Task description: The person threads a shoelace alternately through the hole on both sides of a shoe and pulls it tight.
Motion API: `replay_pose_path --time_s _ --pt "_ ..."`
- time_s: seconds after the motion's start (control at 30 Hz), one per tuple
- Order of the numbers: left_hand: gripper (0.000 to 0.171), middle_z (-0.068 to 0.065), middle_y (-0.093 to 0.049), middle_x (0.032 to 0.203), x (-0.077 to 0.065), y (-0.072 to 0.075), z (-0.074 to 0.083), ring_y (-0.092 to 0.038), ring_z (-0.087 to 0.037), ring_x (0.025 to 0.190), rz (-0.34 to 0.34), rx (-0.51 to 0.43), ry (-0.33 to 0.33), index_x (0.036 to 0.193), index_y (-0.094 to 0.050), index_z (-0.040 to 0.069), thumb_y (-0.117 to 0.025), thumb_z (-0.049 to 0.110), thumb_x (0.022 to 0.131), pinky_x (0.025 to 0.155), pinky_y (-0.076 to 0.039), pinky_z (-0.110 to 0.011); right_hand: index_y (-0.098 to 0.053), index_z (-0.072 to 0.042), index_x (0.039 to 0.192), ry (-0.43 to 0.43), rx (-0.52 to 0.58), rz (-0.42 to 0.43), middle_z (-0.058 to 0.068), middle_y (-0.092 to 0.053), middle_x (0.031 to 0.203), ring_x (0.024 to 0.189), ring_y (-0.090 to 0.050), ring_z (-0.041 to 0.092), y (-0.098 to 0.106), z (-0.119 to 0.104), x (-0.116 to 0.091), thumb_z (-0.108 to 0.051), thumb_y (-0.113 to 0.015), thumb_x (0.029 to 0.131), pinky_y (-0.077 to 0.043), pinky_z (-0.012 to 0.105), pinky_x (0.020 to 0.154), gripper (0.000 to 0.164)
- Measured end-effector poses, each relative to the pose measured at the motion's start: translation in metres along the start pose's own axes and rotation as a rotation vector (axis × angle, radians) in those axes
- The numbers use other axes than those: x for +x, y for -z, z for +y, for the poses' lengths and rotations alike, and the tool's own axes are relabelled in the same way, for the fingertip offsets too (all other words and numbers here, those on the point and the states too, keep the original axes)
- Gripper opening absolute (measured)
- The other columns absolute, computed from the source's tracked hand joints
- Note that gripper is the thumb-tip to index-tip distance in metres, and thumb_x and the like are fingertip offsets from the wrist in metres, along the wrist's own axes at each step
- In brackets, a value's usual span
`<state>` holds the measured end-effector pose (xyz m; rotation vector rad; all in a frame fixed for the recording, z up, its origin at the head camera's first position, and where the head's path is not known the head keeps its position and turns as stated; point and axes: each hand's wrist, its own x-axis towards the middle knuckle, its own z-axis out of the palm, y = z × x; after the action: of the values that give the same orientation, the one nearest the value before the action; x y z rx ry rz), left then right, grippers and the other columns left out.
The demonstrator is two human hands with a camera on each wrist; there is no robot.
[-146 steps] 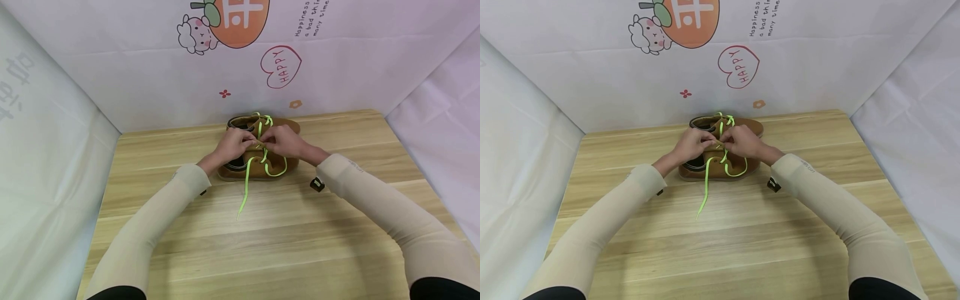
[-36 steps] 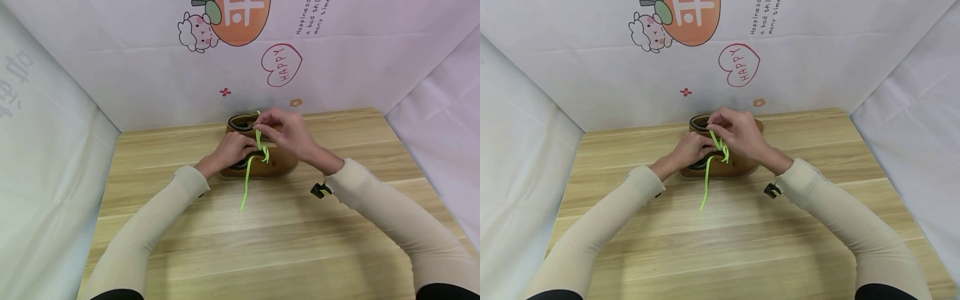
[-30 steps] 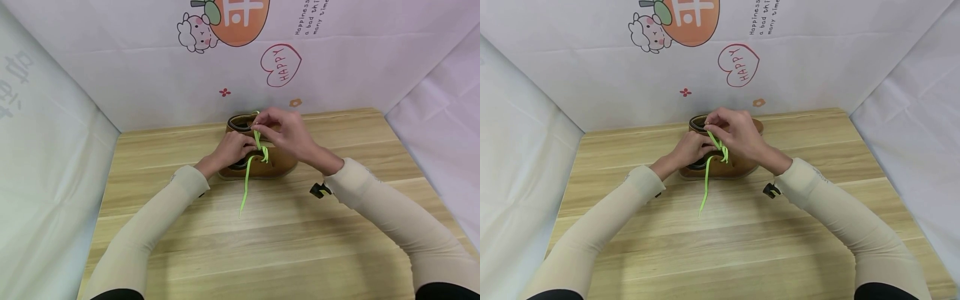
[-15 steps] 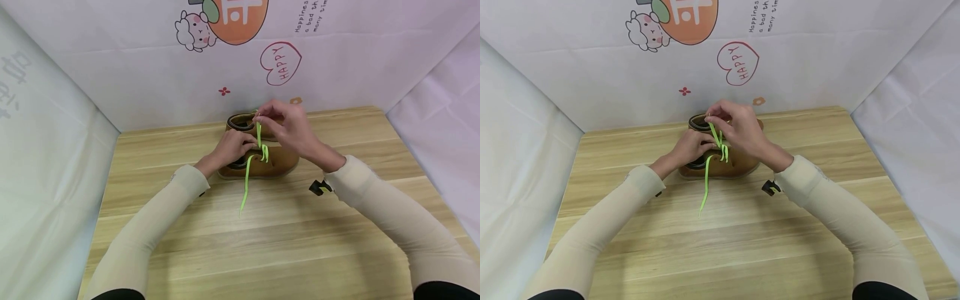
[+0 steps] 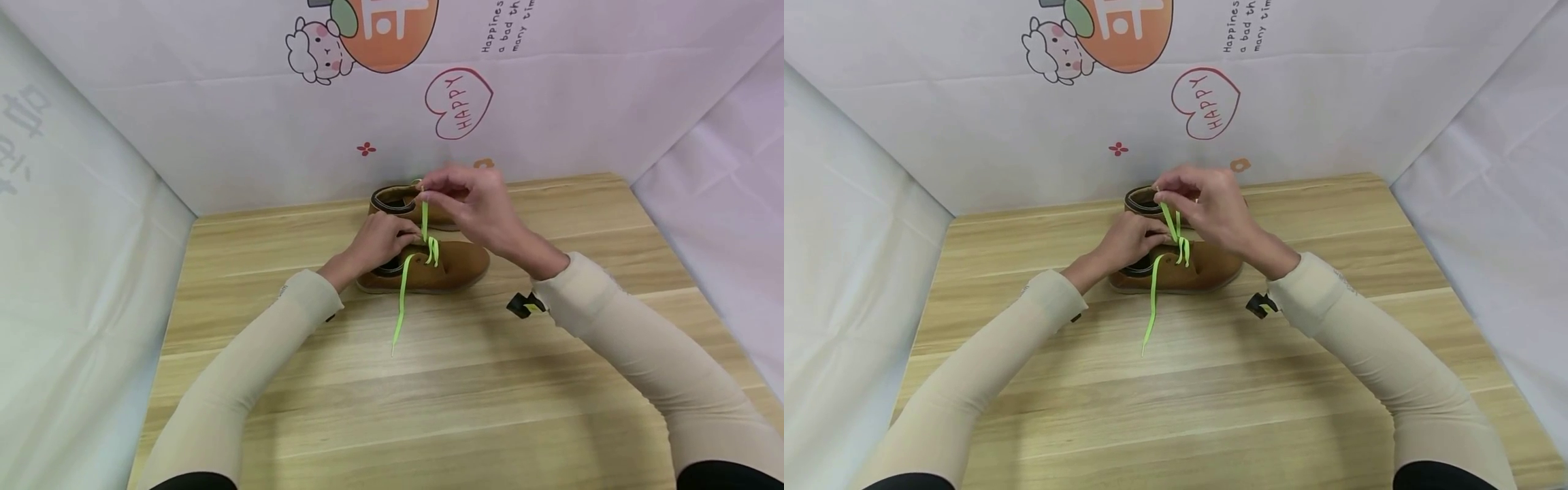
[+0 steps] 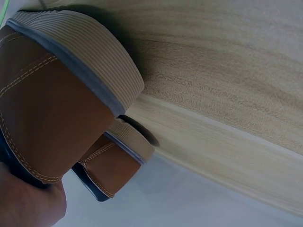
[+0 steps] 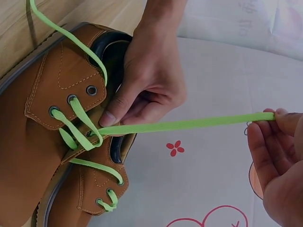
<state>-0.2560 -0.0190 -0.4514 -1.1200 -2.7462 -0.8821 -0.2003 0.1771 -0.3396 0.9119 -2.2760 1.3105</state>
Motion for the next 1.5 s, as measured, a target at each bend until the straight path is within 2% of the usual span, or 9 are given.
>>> replay_pose_path --time_s 0.2,0.33,0.5,0.67,0.83,1.03,1.23,1.37,1.5 --pt "0.013 0.002 -0.082 0.101 0.001 0.000 0.000 -0.075 -0.015 0.089 0.013 0.022 0.010 0.106 -0.086 0.015 -0.075 0.019 0.101 0.084 -0.057 -0.037 -0.082 0.005 0.097 -0.063 0.067 -0.043 0.013 -0.081 0.094 0.079 -0.078 0.026 0.002 -0.001 -0.002 0.006 -0.080 0.090 -0.059 0.019 0.069 0.007" --pt "0.013 0.002 -0.082 0.102 0.001 -0.001 0.000 -0.075 -0.015 0.090 0.014 0.022 0.006 0.107 -0.086 0.014 -0.075 0.019 0.101 0.084 -0.057 -0.037 -0.082 0.006 0.096 -0.116 0.101 -0.060 0.014 -0.081 0.092 0.076 -0.078 0.016 0.003 0.000 -0.003 0.005 -0.082 0.089 -0.059 0.019 0.066 0.008" --pt "0.014 0.003 -0.082 0.100 0.001 -0.001 0.000 -0.071 -0.011 0.080 0.012 0.015 0.004 0.108 -0.085 0.014 -0.075 0.020 0.101 0.077 -0.056 -0.034 -0.083 0.003 0.094 -0.167 0.130 -0.076 0.014 -0.080 0.090 0.071 -0.075 0.007 0.005 0.003 -0.005 0.003 -0.083 0.089 -0.058 0.019 0.061 0.005" --pt "0.013 0.003 -0.082 0.096 0.001 -0.001 0.000 -0.064 -0.009 0.070 0.009 0.008 0.015 0.107 -0.086 0.015 -0.075 0.020 0.101 0.072 -0.052 -0.032 -0.083 0.003 0.096 -0.171 0.145 -0.084 0.015 -0.080 0.093 0.070 -0.072 0.006 0.008 0.003 -0.006 0.004 -0.081 0.090 -0.055 0.018 0.059 0.006" --pt "0.013 0.004 -0.082 0.096 0.001 -0.001 0.001 -0.066 -0.008 0.072 0.004 0.014 0.012 0.106 -0.086 0.016 -0.076 0.021 0.100 0.074 -0.054 -0.033 -0.082 0.003 0.100 -0.180 0.154 -0.098 0.016 -0.080 0.097 0.067 -0.065 0.005 0.009 0.008 -0.009 0.004 -0.078 0.093 -0.049 0.016 0.057 0.008" --pt "0.013 0.003 -0.082 0.099 0.001 0.000 0.003 -0.070 -0.009 0.077 -0.017 0.027 -0.006 0.106 -0.086 0.015 -0.075 0.021 0.101 0.078 -0.056 -0.033 -0.079 0.008 0.103 -0.189 0.224 -0.121 0.018 -0.077 0.091 0.069 -0.070 0.009 0.011 0.020 -0.015 0.009 -0.073 0.095 -0.056 0.020 0.060 0.010" --pt "0.013 0.001 -0.082 0.102 -0.001 0.002 0.004 -0.073 -0.010 0.082 -0.033 0.019 0.007 0.108 -0.085 0.013 -0.076 0.019 0.101 0.081 -0.057 -0.033 -0.078 0.007 0.106 -0.211 0.201 -0.139 0.019 -0.076 0.090 0.069 -0.070 0.011 0.013 0.027 -0.019 0.005 -0.072 0.098 -0.057 0.021 0.061 0.011" --pt "0.013 0.000 -0.081 0.105 -0.004 0.008 0.008 -0.075 -0.013 0.093 -0.001 0.004 -0.007 0.108 -0.084 0.011 -0.078 0.018 0.099 0.086 -0.058 -0.034 -0.077 0.008 0.111 -0.269 0.186 -0.141 0.024 -0.075 0.099 0.076 -0.073 0.010 0.017 0.033 -0.020 0.004 -0.069 0.099 -0.059 0.021 0.068 0.014" --pt "0.014 -0.002 -0.082 0.105 -0.012 0.015 0.010 -0.077 -0.018 0.097 0.085 0.011 -0.038 0.108 -0.083 0.009 -0.079 0.017 0.097 0.086 -0.059 -0.036 -0.075 0.009 0.115 -0.338 0.163 -0.137 0.021 -0.076 0.105 0.081 -0.075 0.008 0.020 0.039 -0.021 0.005 -0.071 0.098 -0.060 0.020 0.073 0.018"
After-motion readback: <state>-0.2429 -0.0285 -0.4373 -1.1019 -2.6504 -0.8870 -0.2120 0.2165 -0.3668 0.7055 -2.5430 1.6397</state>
